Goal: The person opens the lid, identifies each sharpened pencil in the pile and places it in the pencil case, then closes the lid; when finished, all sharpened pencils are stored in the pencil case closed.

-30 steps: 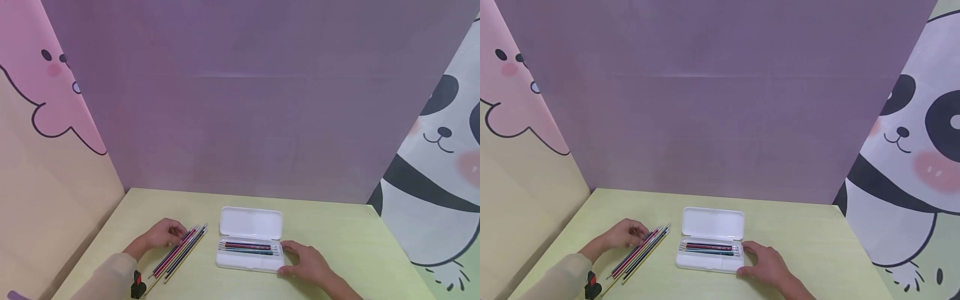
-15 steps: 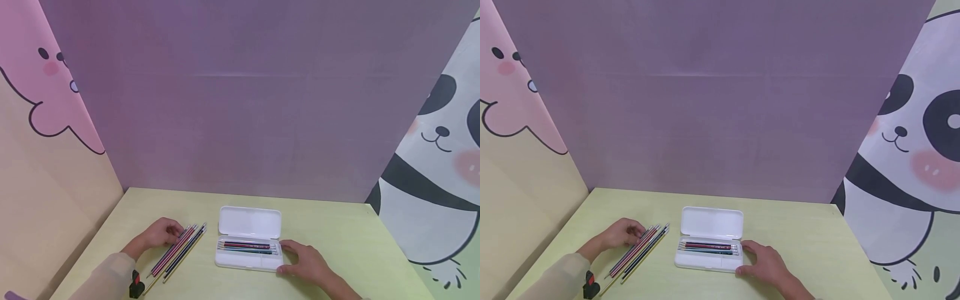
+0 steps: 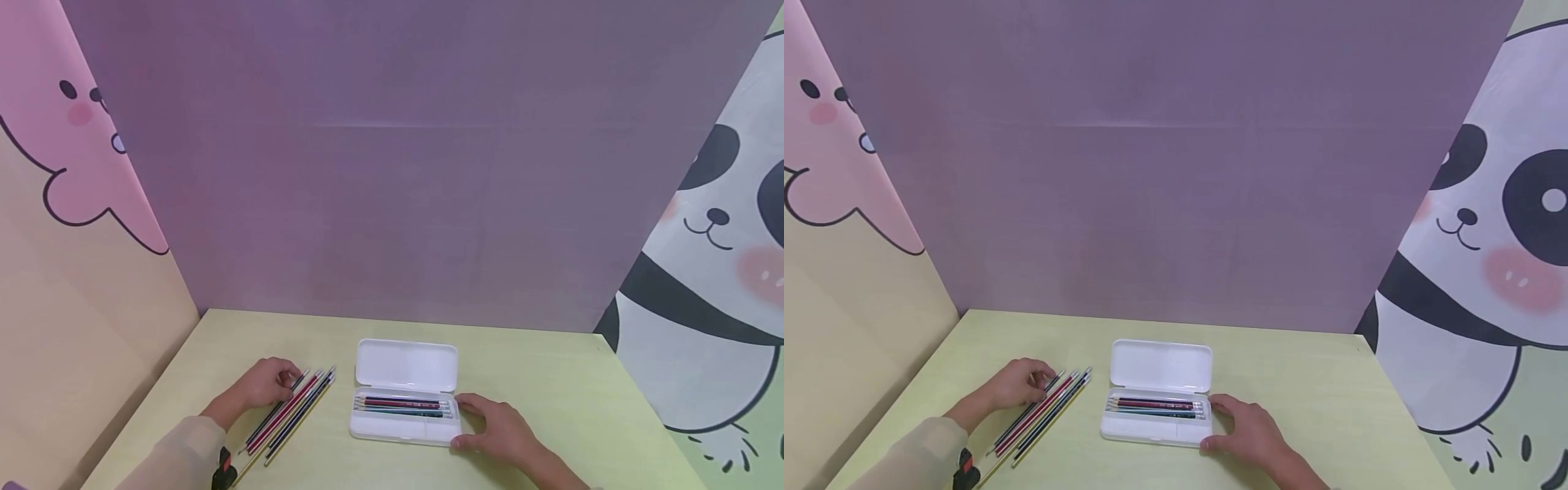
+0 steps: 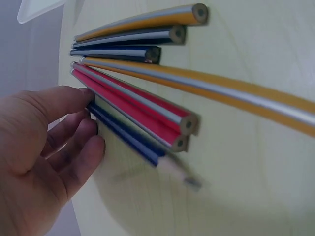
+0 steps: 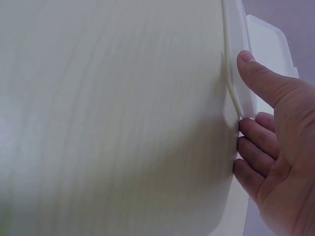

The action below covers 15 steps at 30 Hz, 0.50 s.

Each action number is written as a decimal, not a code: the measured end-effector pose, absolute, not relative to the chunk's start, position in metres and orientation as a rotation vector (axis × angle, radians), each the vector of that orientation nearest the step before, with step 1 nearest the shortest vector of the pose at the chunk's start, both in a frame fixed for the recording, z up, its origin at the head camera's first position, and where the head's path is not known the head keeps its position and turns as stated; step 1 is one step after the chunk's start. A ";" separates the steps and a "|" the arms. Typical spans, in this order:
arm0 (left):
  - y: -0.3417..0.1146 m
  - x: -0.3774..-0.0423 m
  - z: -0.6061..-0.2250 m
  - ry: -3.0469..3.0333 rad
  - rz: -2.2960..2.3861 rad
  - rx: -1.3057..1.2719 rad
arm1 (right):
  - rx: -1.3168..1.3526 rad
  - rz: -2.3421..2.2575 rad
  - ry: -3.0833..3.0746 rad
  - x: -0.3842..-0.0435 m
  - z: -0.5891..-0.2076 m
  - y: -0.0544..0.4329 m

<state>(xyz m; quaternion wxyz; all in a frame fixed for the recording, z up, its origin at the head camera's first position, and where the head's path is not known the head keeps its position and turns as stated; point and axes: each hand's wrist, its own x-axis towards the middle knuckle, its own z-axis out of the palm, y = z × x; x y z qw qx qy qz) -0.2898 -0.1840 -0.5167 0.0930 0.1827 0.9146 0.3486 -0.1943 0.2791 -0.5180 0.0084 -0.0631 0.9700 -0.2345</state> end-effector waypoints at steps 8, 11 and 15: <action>-0.183 -0.288 -0.518 2.817 0.883 0.567 | -0.205 -0.747 3.024 -0.193 -0.518 0.279; -0.182 -0.288 -0.518 2.825 0.895 0.518 | -0.199 -0.745 3.025 -0.193 -0.518 0.279; -0.183 -0.287 -0.516 2.843 0.917 0.525 | -0.188 -0.744 3.024 -0.193 -0.518 0.279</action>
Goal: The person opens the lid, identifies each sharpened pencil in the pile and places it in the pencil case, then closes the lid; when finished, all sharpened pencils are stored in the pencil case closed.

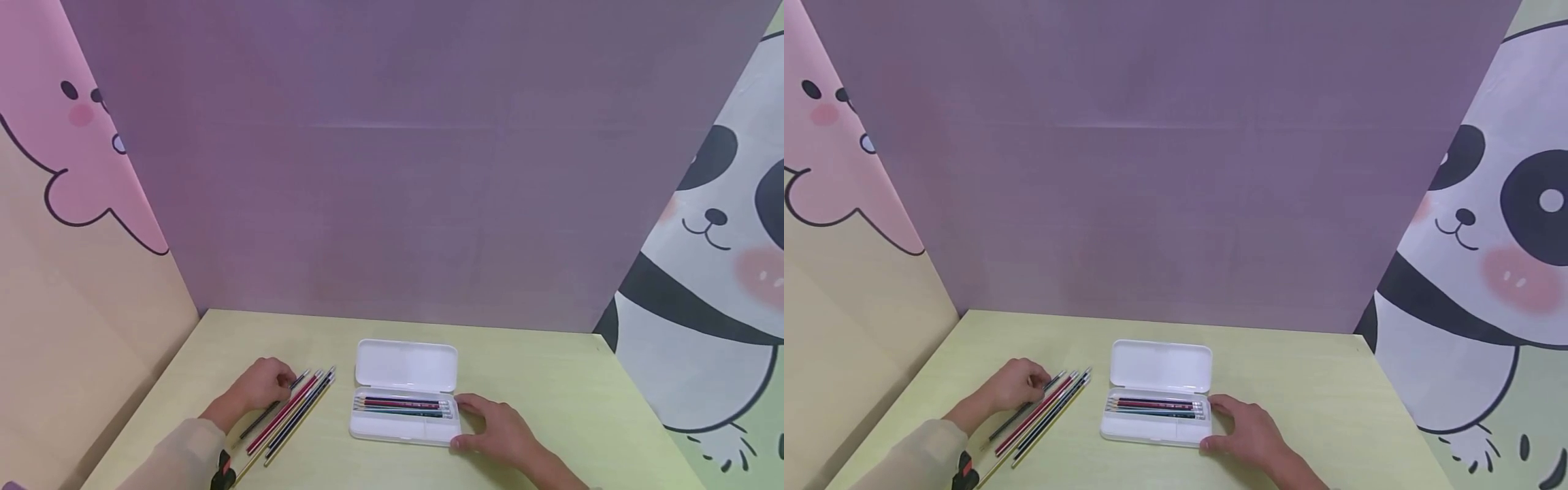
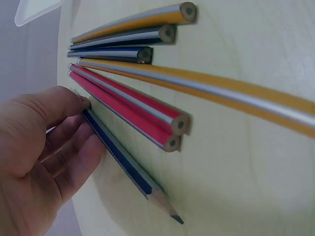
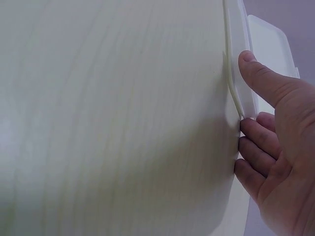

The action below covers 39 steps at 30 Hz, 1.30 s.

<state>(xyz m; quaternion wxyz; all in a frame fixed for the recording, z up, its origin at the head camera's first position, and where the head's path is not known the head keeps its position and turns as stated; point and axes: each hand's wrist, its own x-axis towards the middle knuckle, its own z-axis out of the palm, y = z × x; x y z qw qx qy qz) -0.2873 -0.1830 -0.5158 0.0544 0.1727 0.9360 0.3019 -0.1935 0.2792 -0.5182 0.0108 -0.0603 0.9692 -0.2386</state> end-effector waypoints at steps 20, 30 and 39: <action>-0.169 -0.289 -0.491 2.792 1.059 0.630 | -0.163 -0.756 3.011 -0.194 -0.518 0.279; -0.119 -0.289 -0.472 2.729 1.096 0.637 | -0.214 -0.738 3.043 -0.193 -0.517 0.280; -0.062 -0.295 -0.458 2.630 1.125 0.839 | -0.236 -0.756 3.034 -0.193 -0.518 0.281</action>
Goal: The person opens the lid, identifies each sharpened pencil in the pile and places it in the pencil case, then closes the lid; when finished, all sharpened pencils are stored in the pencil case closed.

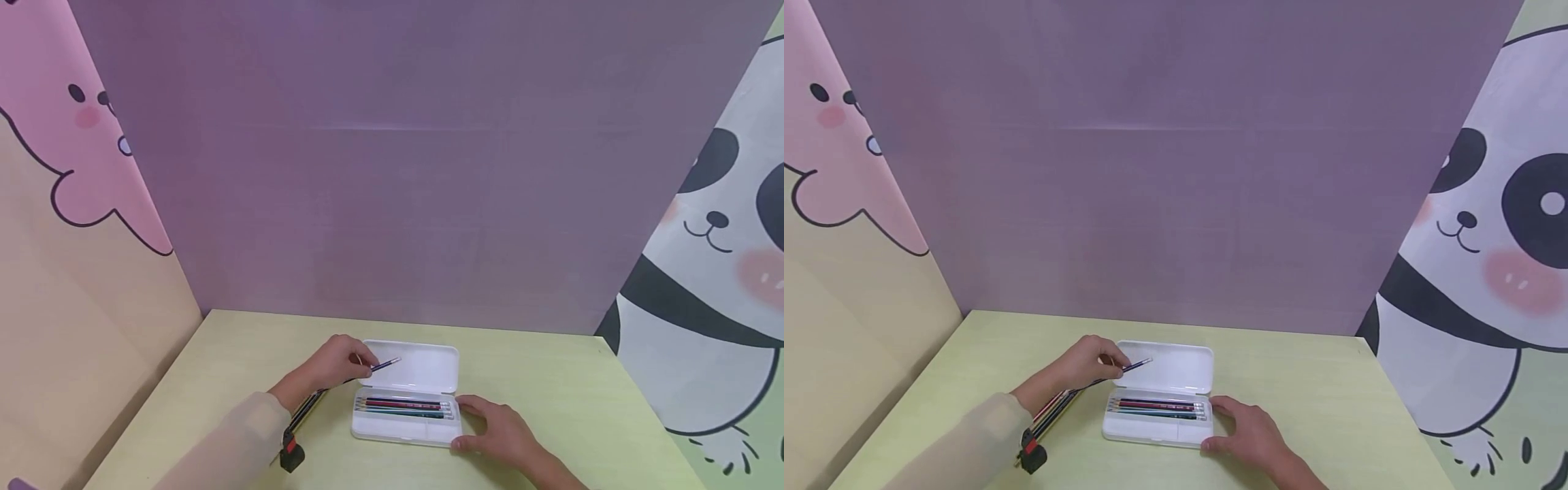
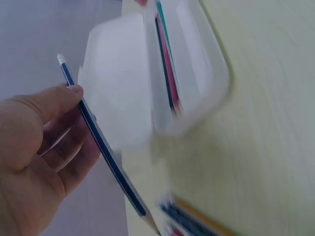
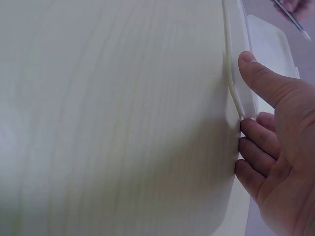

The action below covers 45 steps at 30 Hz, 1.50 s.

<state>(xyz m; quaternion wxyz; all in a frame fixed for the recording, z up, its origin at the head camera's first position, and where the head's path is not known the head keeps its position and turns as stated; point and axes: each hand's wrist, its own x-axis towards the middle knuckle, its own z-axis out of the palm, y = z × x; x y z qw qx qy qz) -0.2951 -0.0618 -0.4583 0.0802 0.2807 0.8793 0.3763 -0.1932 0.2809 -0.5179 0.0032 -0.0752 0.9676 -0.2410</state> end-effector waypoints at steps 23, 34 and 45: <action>0.026 -0.289 -0.479 2.514 1.034 0.923 | -0.234 -0.747 3.020 -0.198 -0.522 0.280; 0.029 -0.284 -0.500 2.536 0.905 1.019 | -0.281 -0.764 3.035 -0.199 -0.522 0.282; 0.033 -0.277 -0.509 2.622 0.824 1.016 | -0.232 -0.745 3.036 -0.198 -0.522 0.281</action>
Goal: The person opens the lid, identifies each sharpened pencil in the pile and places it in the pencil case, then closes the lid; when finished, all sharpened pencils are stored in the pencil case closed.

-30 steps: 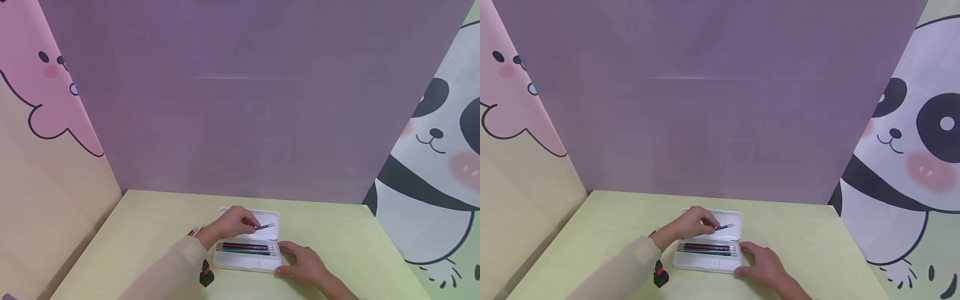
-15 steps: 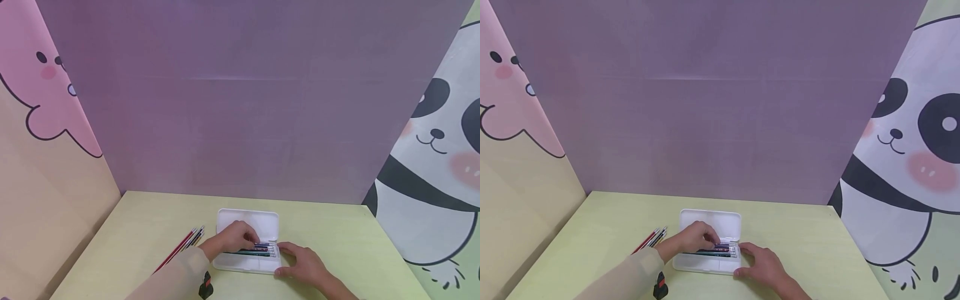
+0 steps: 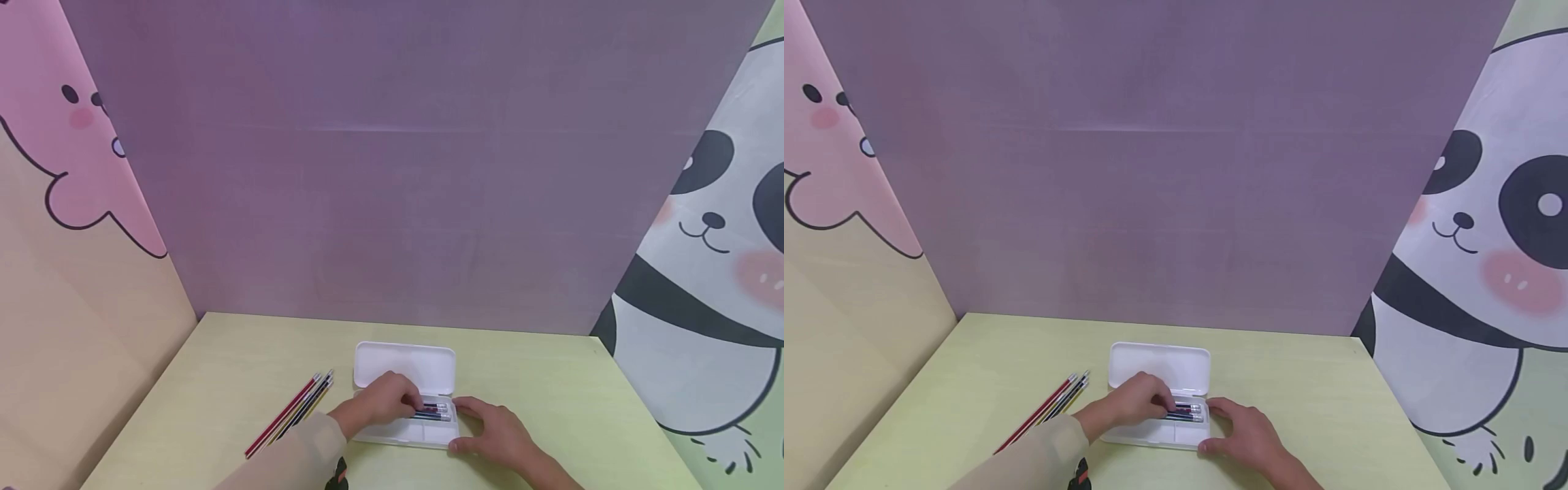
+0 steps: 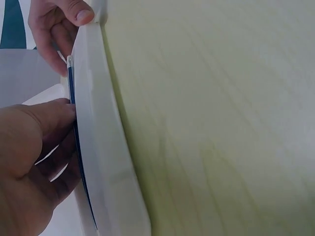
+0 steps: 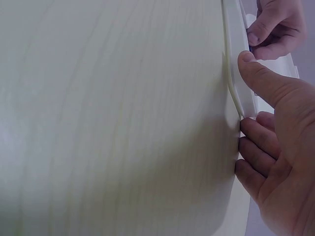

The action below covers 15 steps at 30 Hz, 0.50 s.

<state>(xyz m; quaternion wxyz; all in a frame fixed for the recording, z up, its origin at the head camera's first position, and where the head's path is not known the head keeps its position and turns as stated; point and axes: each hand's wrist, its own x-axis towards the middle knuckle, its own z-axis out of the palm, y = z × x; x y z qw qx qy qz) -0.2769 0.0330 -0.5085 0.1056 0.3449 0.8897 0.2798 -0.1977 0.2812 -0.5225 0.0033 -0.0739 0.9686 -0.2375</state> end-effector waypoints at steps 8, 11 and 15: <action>0.031 -0.276 -0.512 2.753 0.717 1.003 | -0.257 -0.747 3.034 -0.200 -0.523 0.281; 0.028 -0.276 -0.512 2.777 0.723 1.006 | -0.264 -0.735 3.036 -0.201 -0.522 0.282; 0.020 -0.277 -0.510 2.722 0.807 1.010 | -0.245 -0.713 3.035 -0.202 -0.521 0.282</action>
